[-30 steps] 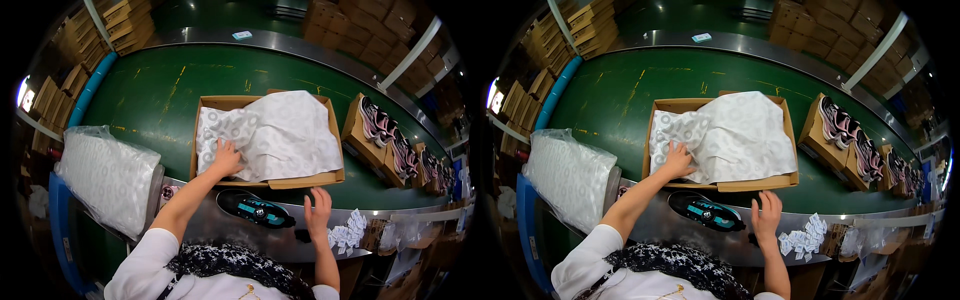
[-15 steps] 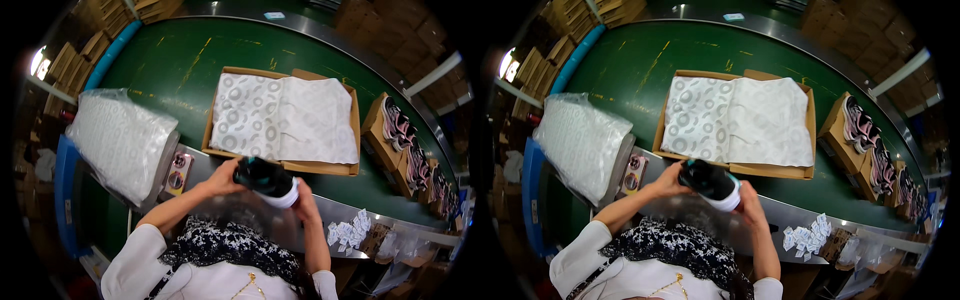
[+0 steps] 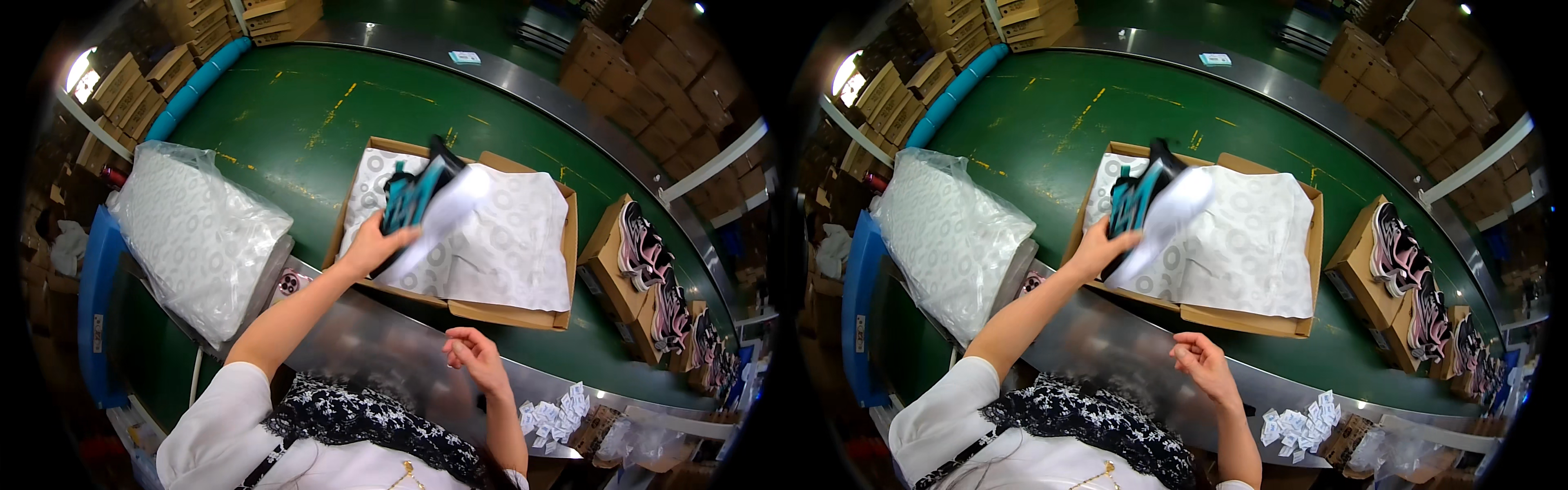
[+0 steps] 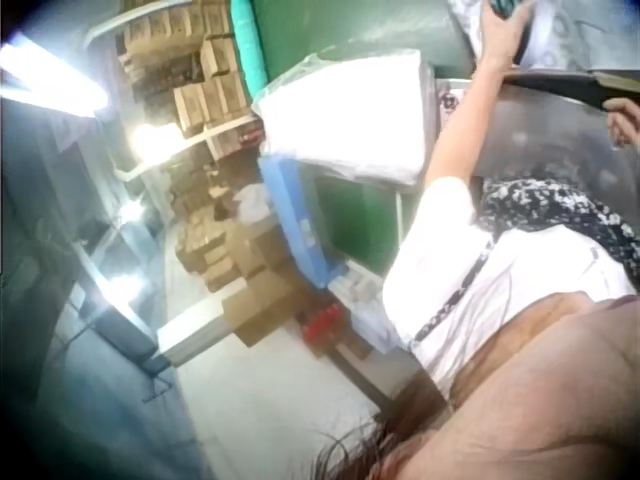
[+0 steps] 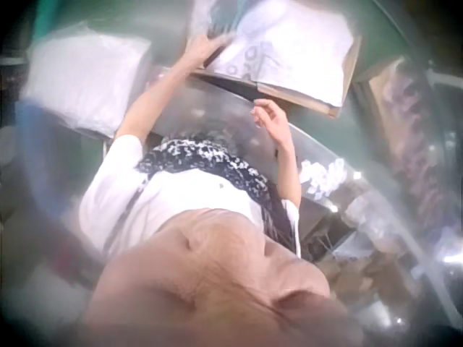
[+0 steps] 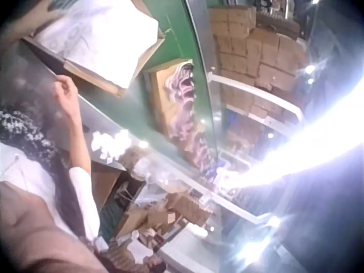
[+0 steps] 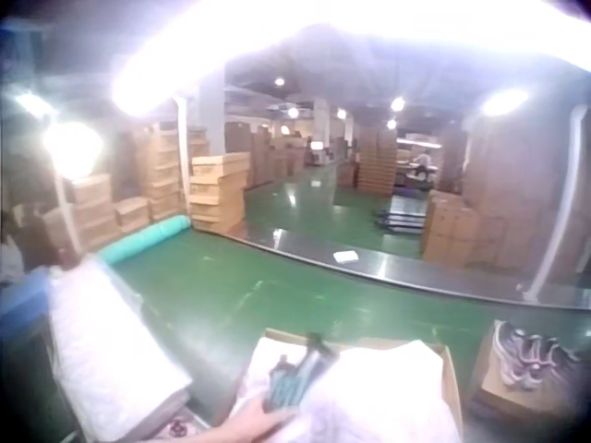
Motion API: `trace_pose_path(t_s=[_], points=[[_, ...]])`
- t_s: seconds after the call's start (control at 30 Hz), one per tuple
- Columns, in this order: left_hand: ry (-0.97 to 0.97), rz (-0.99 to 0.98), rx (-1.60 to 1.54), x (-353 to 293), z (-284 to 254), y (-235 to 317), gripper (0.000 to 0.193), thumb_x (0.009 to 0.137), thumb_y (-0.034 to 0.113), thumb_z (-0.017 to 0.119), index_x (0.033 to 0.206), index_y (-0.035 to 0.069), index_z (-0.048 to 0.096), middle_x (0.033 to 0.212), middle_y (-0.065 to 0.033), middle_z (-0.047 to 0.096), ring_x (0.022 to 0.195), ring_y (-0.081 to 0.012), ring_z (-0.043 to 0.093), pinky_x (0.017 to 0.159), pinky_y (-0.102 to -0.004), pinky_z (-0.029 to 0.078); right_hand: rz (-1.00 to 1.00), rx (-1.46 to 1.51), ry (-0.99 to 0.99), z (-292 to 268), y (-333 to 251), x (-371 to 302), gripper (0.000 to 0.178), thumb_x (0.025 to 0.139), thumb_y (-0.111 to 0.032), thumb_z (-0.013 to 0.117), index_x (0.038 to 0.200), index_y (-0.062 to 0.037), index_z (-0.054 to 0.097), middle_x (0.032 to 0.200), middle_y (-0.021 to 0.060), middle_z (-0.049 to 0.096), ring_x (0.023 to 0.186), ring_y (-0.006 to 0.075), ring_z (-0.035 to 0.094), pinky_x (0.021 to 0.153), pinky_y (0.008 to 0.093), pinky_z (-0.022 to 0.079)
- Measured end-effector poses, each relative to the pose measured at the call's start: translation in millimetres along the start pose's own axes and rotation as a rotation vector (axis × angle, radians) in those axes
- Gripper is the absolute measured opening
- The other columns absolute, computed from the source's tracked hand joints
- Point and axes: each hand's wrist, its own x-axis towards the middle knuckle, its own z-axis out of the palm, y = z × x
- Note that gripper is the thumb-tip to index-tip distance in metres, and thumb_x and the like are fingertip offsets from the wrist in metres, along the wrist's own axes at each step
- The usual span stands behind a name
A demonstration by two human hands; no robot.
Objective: The person packs multiple pairs of sneakers into shoeboxes, lining the boxes with paper and placing the shoes inside before closing the lids and putting them onto a conveyor belt.
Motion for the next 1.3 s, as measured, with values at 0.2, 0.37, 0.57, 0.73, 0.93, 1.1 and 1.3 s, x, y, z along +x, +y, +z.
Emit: trace_pose_path(t_s=[0.2,0.37,0.57,0.73,0.93,1.1,1.3], points=[[0.043,-0.505,-0.270,64.2,49.7,-85.7,0.075,0.077,0.046,0.060,0.119,-0.012,0.038,0.110,-0.0203,0.052,0.093,-0.0263,0.056,0.074,-0.0361,0.047,0.131,0.057,0.101,-16.5,48.6,1.7,0.030,0.087,-0.015,0.053,0.113,-0.0019,0.047,0.097,0.0080,0.058,0.077,0.0106,0.054,0.063,0.0226,0.044],[-0.340,-0.753,-0.274,52.4,55.3,-75.8,0.056,0.087,0.041,0.048,0.120,-0.003,0.039,0.113,-0.0177,0.050,0.100,-0.0335,0.052,0.078,-0.0487,0.045,0.043,0.490,0.514,-16.3,46.3,40.1,0.042,0.082,-0.016,0.058,0.119,-0.0040,0.041,0.114,0.0101,0.049,0.094,0.0191,0.053,0.070,0.0287,0.043],[0.010,-0.089,-0.113,11.4,-21.5,-51.2,0.055,0.088,0.047,0.043,0.112,-0.002,0.051,0.112,-0.0153,0.053,0.107,-0.0238,0.049,0.083,-0.0371,0.042,-0.496,-0.398,0.905,-14.1,31.1,70.5,0.050,0.069,0.003,0.055,0.117,0.0010,0.044,0.120,0.0161,0.045,0.106,0.0297,0.046,0.086,0.0397,0.039],[0.107,-0.258,-0.054,-11.0,-56.0,-99.8,0.071,0.087,0.058,0.027,0.116,-0.004,0.049,0.111,-0.0193,0.055,0.109,-0.0268,0.049,0.091,-0.0336,0.035,-0.456,-1.483,0.658,14.1,36.4,77.2,0.071,0.061,0.009,0.054,0.127,-0.0154,0.041,0.134,0.0211,0.027,0.121,0.0425,0.028,0.086,0.0538,0.035],[-0.079,-0.344,0.006,-1.5,-64.7,-110.3,0.055,0.085,0.050,0.044,0.114,0.004,0.053,0.109,-0.0129,0.058,0.101,-0.0261,0.053,0.087,-0.0345,0.039,-0.430,-1.507,0.504,17.1,16.6,76.2,0.072,0.062,0.010,0.053,0.127,-0.0187,0.041,0.134,0.0220,0.028,0.117,0.0471,0.030,0.085,0.0506,0.038],[-0.182,-0.694,-0.621,-1.1,-63.4,-28.4,0.068,0.070,0.060,0.051,0.120,0.014,0.048,0.120,-0.0122,0.047,0.107,-0.0281,0.044,0.086,-0.0508,0.033,-0.452,-1.485,0.470,23.7,-68.4,75.7,0.063,0.062,0.008,0.053,0.121,-0.0146,0.048,0.129,0.0186,0.036,0.110,0.0397,0.040,0.087,0.0469,0.039],[-0.259,-0.684,-0.785,-48.3,-82.8,36.8,0.072,0.065,0.063,0.052,0.120,0.016,0.046,0.121,-0.0128,0.042,0.107,-0.0322,0.039,0.087,-0.0549,0.028,-0.835,-1.073,0.639,33.2,-135.8,55.2,0.055,0.069,0.003,0.053,0.122,-0.0075,0.045,0.115,0.0133,0.049,0.092,0.0234,0.053,0.073,0.0326,0.045]])
